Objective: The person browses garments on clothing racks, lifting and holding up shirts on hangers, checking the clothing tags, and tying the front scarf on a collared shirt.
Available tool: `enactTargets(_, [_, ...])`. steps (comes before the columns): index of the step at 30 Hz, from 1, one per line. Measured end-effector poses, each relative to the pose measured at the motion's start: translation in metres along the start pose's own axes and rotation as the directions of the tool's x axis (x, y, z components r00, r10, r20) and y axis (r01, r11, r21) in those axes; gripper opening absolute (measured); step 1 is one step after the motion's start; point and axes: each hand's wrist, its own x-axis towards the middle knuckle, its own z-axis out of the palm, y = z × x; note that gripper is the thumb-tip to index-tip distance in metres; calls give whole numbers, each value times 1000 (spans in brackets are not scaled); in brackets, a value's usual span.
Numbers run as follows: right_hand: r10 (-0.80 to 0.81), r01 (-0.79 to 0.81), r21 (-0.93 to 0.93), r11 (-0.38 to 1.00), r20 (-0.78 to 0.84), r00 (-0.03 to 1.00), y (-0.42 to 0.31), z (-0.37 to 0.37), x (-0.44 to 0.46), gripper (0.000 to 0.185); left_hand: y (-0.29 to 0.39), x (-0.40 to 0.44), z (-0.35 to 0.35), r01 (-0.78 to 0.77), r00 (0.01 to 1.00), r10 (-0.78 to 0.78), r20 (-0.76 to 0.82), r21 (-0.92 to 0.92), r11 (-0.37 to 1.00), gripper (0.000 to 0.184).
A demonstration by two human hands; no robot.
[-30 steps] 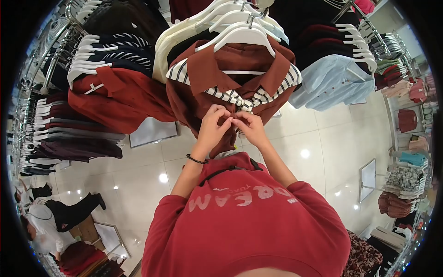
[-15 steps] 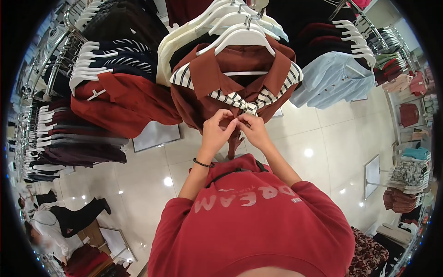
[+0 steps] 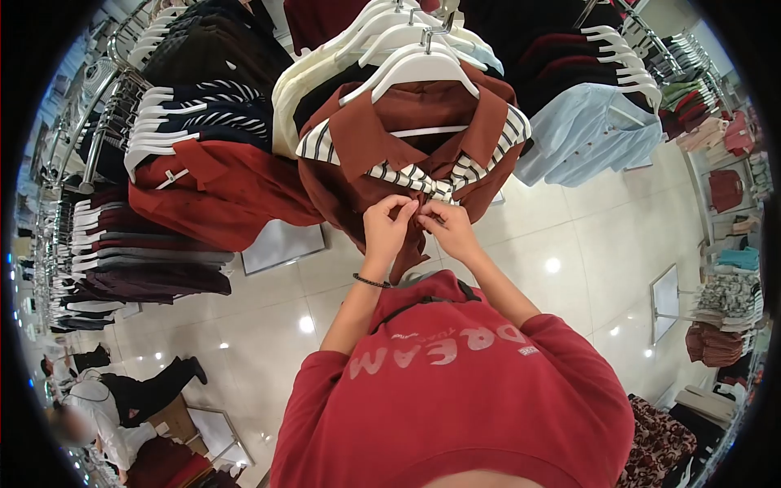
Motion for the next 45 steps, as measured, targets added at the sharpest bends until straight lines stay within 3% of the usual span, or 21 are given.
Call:
enactTargets(1, [2, -2, 1, 1000, -14, 1000, 0, 1, 1, 11, 1, 1, 3, -61, 998, 62, -26, 52, 997, 14])
enactTargets(9, [18, -10, 127, 992, -66, 998, -2, 2, 9, 13, -9, 10, 11, -20, 999, 22, -39, 33, 999, 14])
enactTargets(12, [13, -2, 89, 996, -118, 993, 4, 7, 7, 13, -15, 9, 13, -14, 1000, 16, -27, 65, 998, 14])
enactTargets(16, [150, -67, 382, 922, -193, 970, -2, 3, 11, 13, -34, 6, 13, -39, 999, 40, 2, 182, 982, 15])
enactTargets(17, [86, 19, 404, 914, -239, 967, 6, 3, 16, 14, -45, 5, 13, -47, 999, 45, 17, 190, 981, 16])
enactTargets(20, [75, 17, 352, 936, -247, 966, 6, -6, 22, 14, -49, -1, 7, 77, 993, -66, -95, 116, 990, 16])
enactTargets(21, [93, 3, 377, 926, -235, 968, -1, -8, 21, 14, -57, 1, 2, 8, 995, -3, -97, 54, 998, 15])
enactTargets(24, [168, -70, 461, 885, -176, 970, -6, -4, 21, 15, -70, 4, -3, 24, 971, -70, -227, -202, 979, 15])
enactTargets(25, [170, -76, 445, 892, -176, 970, -7, -2, 22, 15, -67, 4, -1, -83, 956, 9, -294, -239, 967, 18])
enactTargets(28, [204, -103, 444, 890, -185, 961, -8, 6, 23, 15, -34, -15, -2, -129, 904, 104, -414, -33, 991, 19])
enactTargets(29, [234, -120, 472, 874, -191, 953, -8, 7, 25, 15, -26, -20, -5, -250, 900, 295, -322, 173, 953, 22])
enactTargets(31, [276, -148, 490, 859, -199, 940, -13, 11, 26, 14, -15, -28, -9, -491, 811, 584, -30, 507, 708, 27])
enactTargets(34, [293, -165, 484, 859, -199, 935, -22, 17, 27, 12, -19, -26, -5, -231, 934, 350, -64, 640, 733, 31])
enactTargets(35, [287, -156, 495, 855, -199, 937, -23, 20, 25, 12, -26, -22, -5, -185, 921, 362, -140, 662, 726, 30])
enactTargets(38, [245, -114, 492, 863, -209, 947, -12, 23, 24, 11, -29, -17, -10, -154, 903, 386, -187, 699, 698, 25])
enactTargets(43, [184, -57, 410, 910, -276, 944, 3, 23, 25, 13, -24, -26, -12, -198, 947, 314, -71, 641, 742, 18])
enactTargets(45, [252, -113, 448, 887, -266, 930, -4, 16, 24, 15, -22, -30, -11, -237, 932, 352, -89, 583, 777, 15])
